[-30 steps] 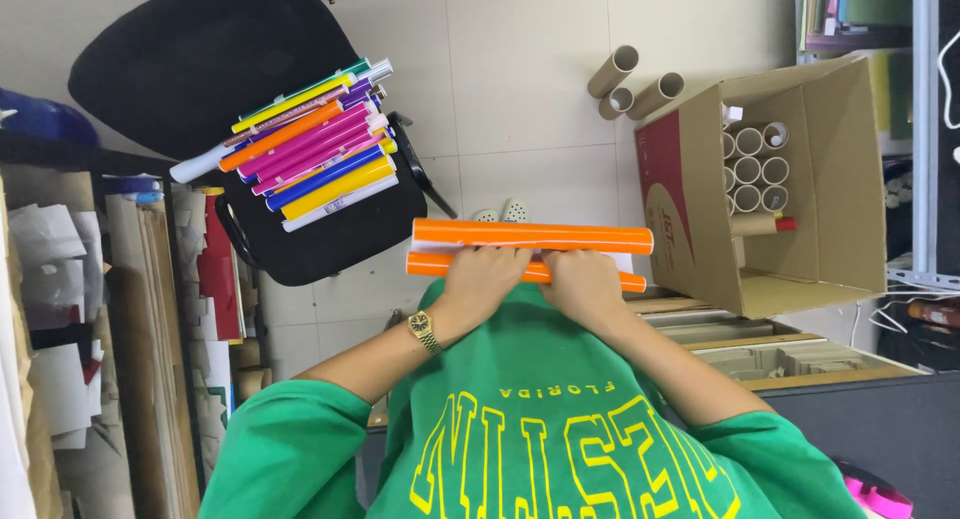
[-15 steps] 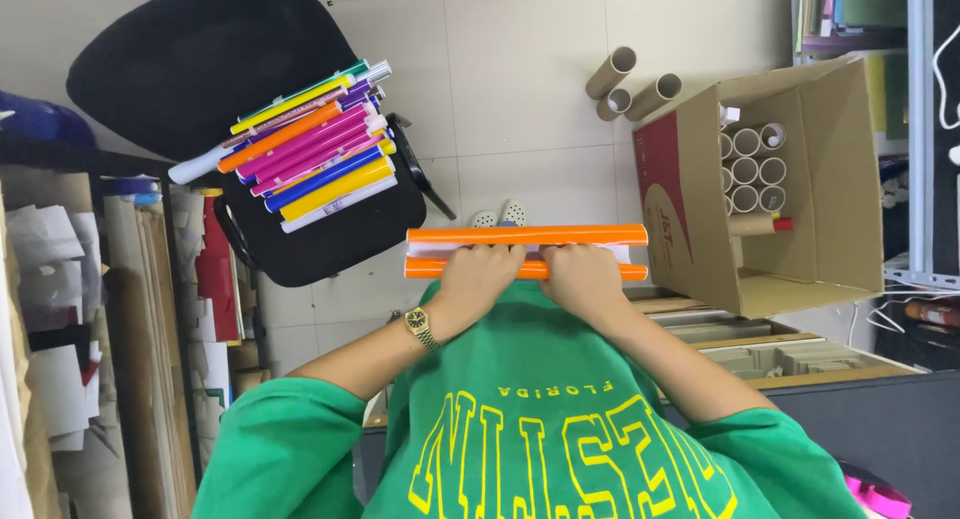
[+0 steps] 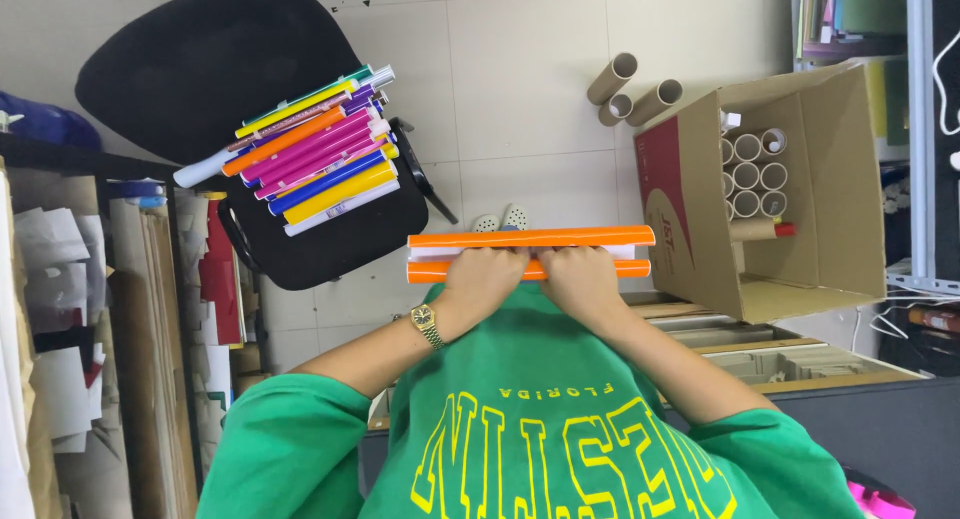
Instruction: Organizing and securing rolls of colored vinyl or paper using tape.
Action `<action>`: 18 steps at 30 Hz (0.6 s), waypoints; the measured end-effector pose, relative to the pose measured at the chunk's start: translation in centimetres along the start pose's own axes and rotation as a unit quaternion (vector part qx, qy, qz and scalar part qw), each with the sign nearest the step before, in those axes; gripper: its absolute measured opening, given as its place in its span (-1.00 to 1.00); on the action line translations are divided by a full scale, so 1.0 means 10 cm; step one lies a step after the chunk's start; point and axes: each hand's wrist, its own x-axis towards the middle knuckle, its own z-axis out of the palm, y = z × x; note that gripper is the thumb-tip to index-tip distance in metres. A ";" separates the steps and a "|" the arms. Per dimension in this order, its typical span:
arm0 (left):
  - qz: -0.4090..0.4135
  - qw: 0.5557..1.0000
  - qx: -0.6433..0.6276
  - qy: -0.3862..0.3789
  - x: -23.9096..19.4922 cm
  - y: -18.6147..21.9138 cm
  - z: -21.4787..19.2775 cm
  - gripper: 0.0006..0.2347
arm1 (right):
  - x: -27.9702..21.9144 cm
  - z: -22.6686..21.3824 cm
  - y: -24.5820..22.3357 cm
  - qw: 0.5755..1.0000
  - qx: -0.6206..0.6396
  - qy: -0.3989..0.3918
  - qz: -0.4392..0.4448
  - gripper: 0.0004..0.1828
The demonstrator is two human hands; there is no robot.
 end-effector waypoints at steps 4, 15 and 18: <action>0.005 0.998 -0.053 -0.033 -0.02 -0.01 0.07 -0.78 | -0.06 0.24 0.00 0.989 -0.078 0.116 -0.040 -0.71; -0.009 0.994 -0.095 -0.050 -0.11 0.08 0.34 -0.82 | 0.00 0.10 -0.06 0.984 -0.078 0.149 -0.061 -0.63; 0.000 1.000 0.004 0.005 -0.05 0.12 0.23 -0.89 | 0.00 0.24 0.02 0.998 -0.047 0.050 -0.010 -0.80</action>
